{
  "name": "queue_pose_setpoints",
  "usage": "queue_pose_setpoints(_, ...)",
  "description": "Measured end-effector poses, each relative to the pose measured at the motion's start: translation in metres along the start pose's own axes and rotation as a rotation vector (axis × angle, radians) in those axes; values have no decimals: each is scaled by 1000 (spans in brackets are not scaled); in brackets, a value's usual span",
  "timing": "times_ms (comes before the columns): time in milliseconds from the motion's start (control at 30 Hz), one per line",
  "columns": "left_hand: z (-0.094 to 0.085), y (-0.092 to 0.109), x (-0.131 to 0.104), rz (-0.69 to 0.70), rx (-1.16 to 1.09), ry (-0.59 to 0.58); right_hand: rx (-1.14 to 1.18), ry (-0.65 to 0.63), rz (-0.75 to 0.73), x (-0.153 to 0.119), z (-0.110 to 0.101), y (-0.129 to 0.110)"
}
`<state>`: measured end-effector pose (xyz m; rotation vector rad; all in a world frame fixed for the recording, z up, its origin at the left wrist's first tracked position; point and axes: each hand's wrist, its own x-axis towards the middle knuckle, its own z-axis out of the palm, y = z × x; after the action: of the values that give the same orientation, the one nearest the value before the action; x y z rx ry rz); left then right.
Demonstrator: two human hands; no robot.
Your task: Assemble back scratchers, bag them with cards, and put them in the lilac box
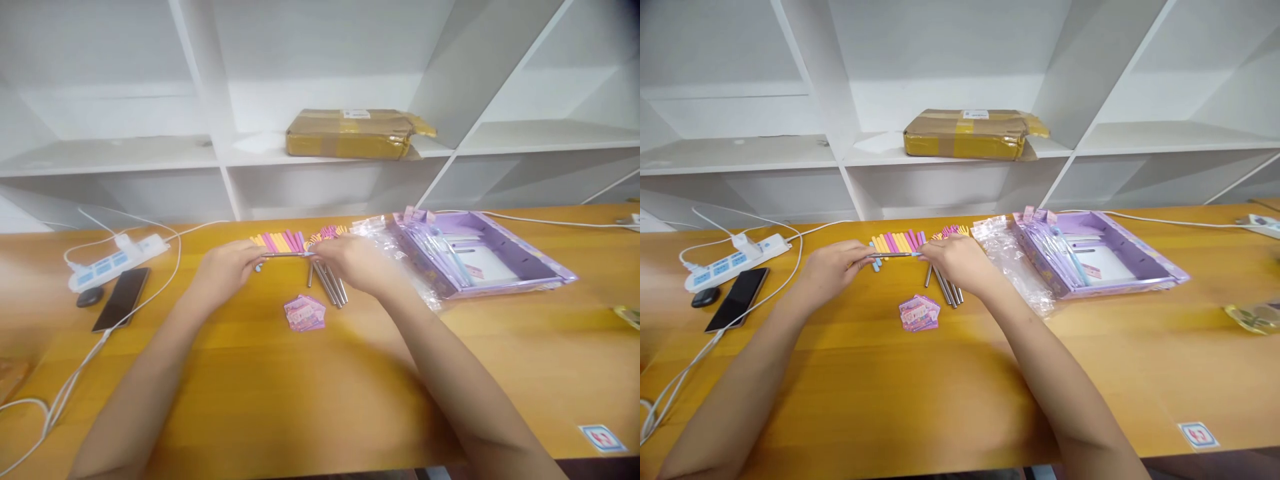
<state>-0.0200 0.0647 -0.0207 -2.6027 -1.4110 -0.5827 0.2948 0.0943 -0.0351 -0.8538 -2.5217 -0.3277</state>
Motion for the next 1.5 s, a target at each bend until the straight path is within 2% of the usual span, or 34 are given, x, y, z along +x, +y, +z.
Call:
queue_pose_setpoints(67,3,-13,0,-12,36,32,45,-30,75,-4,-1,12)
queue_pose_setpoints(133,7,-24,1,-6,81,73,45,-20,90,-7,-2,22)
queue_pose_setpoints(300,7,-36,1,36,156,159,-79,88,6,-12,-7,38)
queue_pose_setpoints(400,-7,-50,-4,-22,218,246,-218,230,53,-24,-17,52)
queue_pose_setpoints(500,-28,-83,-16,-151,296,318,-323,369,221,-45,-35,80)
queue_pose_setpoints(600,-46,-121,-33,-225,286,365,-463,449,396,-71,-54,115)
queue_pose_setpoints(700,-55,-144,-44,-236,261,439,-572,478,502,-92,-63,143)
queue_pose_setpoints(833,-52,-144,-42,-229,275,371,-493,432,459,-103,-63,155)
queue_pose_setpoints(900,-49,-139,-37,-262,303,386,-435,401,430,-102,-62,155)
queue_pose_setpoints(1067,-47,-131,-33,-511,269,515,-382,430,477,-97,-65,149)
queue_pose_setpoints(1133,-48,-130,-33,-551,249,516,-365,424,514,-94,-68,145)
queue_pose_setpoints(1333,-50,-126,-34,-440,264,448,-339,433,647,-87,-73,132)
queue_pose_setpoints(1500,-50,-124,-34,-357,281,379,-266,495,664,-80,-75,124)
